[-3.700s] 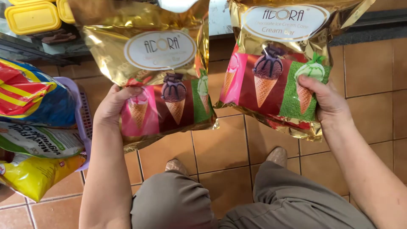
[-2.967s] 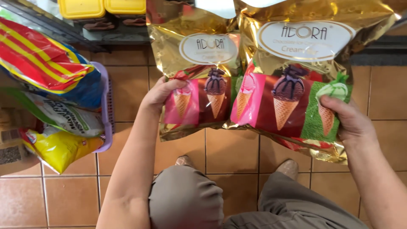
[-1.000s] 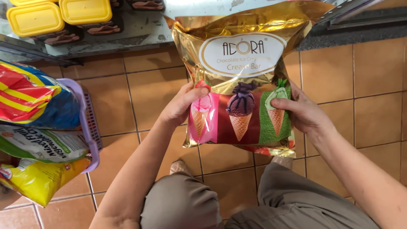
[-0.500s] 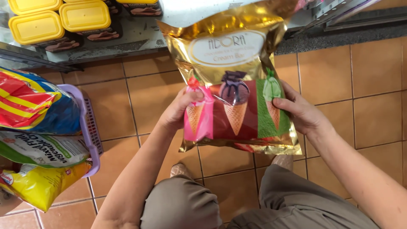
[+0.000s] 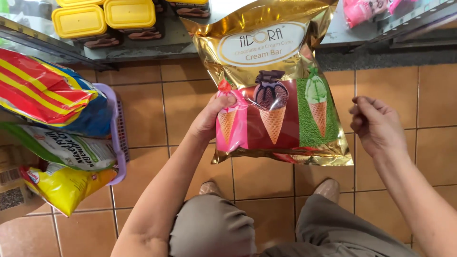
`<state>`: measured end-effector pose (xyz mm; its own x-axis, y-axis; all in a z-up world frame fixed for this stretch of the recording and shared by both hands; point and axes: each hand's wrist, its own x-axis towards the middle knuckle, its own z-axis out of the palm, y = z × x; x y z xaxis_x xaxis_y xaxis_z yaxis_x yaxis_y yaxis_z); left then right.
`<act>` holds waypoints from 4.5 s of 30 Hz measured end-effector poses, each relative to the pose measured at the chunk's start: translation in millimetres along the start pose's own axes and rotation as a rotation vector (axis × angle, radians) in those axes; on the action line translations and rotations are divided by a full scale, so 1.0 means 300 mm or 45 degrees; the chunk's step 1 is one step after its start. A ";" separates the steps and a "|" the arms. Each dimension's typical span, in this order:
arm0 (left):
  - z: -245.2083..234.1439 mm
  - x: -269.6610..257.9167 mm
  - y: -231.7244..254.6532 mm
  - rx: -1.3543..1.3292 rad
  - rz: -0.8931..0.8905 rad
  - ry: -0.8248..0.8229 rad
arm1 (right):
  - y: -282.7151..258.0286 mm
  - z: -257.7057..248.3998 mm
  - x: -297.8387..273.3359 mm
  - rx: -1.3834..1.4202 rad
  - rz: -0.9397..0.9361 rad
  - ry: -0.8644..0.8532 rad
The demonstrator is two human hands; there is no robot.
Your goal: Selecting various snack items from store shelves and placing them into baskets on the floor.
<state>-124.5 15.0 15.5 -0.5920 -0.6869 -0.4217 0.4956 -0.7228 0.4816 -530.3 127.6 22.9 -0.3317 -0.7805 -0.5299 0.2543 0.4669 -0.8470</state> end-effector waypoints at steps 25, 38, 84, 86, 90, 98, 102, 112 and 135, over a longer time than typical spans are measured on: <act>0.136 0.329 0.142 0.312 0.257 -0.126 | -0.199 0.277 -0.012 -0.087 -0.029 -0.211; -0.056 0.793 0.338 0.552 0.577 0.052 | -0.320 0.230 0.440 0.037 -0.299 -0.368; 0.366 0.805 0.065 2.433 0.780 0.575 | -0.227 0.305 0.624 0.688 -1.176 0.790; 0.407 0.726 0.114 2.405 0.708 0.514 | -0.242 0.305 0.456 0.844 -1.015 0.658; 0.278 0.592 0.091 2.094 0.945 0.308 | -0.100 0.231 0.315 1.461 -0.542 0.132; 0.120 0.283 0.159 0.647 0.165 -0.147 | 0.061 0.156 0.087 1.143 -0.575 -0.258; 0.088 0.200 0.173 0.112 0.030 -0.203 | -0.067 0.328 0.083 0.827 -0.281 -0.595; 0.184 -0.019 0.166 -0.013 0.106 0.162 | -0.175 0.285 -0.005 -0.194 0.167 -0.375; 0.030 0.127 0.012 0.500 0.382 0.119 | -0.108 0.328 -0.074 0.139 -0.065 -0.168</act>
<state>-150.9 -13.0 8.1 -0.3913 -0.8770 -0.2787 0.3478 -0.4213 0.8376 -441.8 89.0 66.4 -0.2263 -0.8532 -0.4699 0.3399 0.3829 -0.8590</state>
